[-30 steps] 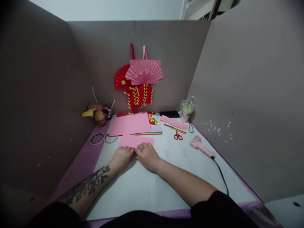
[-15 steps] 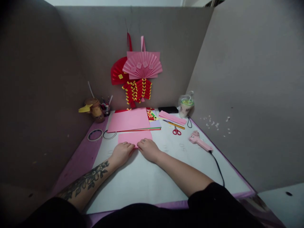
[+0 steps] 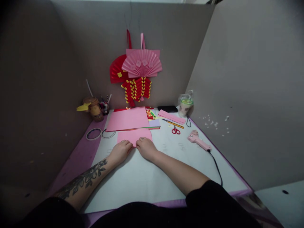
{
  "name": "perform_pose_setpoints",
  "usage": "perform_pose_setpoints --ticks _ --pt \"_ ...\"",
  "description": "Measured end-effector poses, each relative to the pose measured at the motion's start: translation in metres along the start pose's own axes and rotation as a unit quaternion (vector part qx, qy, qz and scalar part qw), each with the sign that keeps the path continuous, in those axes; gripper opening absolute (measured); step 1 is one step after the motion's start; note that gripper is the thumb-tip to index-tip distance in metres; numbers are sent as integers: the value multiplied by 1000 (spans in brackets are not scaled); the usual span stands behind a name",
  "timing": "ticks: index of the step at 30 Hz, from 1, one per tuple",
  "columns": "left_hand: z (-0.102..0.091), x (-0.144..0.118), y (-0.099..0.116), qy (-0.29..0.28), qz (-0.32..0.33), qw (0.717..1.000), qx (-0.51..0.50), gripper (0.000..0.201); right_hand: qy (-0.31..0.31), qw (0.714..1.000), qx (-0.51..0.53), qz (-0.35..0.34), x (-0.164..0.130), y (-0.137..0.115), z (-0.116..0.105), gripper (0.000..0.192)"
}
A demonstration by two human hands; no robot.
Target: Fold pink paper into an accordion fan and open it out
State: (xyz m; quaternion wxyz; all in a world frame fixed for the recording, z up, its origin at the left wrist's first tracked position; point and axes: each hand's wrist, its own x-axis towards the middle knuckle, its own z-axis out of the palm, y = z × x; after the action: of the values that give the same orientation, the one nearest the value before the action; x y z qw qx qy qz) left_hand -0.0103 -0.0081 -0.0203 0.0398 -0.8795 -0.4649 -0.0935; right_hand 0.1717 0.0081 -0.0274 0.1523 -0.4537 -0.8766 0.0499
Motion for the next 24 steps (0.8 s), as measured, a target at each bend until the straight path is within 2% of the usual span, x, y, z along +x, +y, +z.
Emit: perform_pose_setpoints --ticks 4,8,13,18,24 --pt "-1 -7 -13 -17 -9 1000 -12 19 -39 999 0 29 -3 14 -7 8" --pt "-10 -16 -34 -61 -7 997 -48 19 -81 995 8 56 -9 34 -21 9" --pt "-23 -21 -49 -105 -8 992 -66 16 -90 994 55 32 -15 49 -32 11" --pt "-27 -13 -34 -84 3 996 -27 19 -75 995 63 -5 -11 44 -30 10" --pt "-13 13 1 -93 23 995 -6 19 -75 996 34 -21 0 17 -19 11"
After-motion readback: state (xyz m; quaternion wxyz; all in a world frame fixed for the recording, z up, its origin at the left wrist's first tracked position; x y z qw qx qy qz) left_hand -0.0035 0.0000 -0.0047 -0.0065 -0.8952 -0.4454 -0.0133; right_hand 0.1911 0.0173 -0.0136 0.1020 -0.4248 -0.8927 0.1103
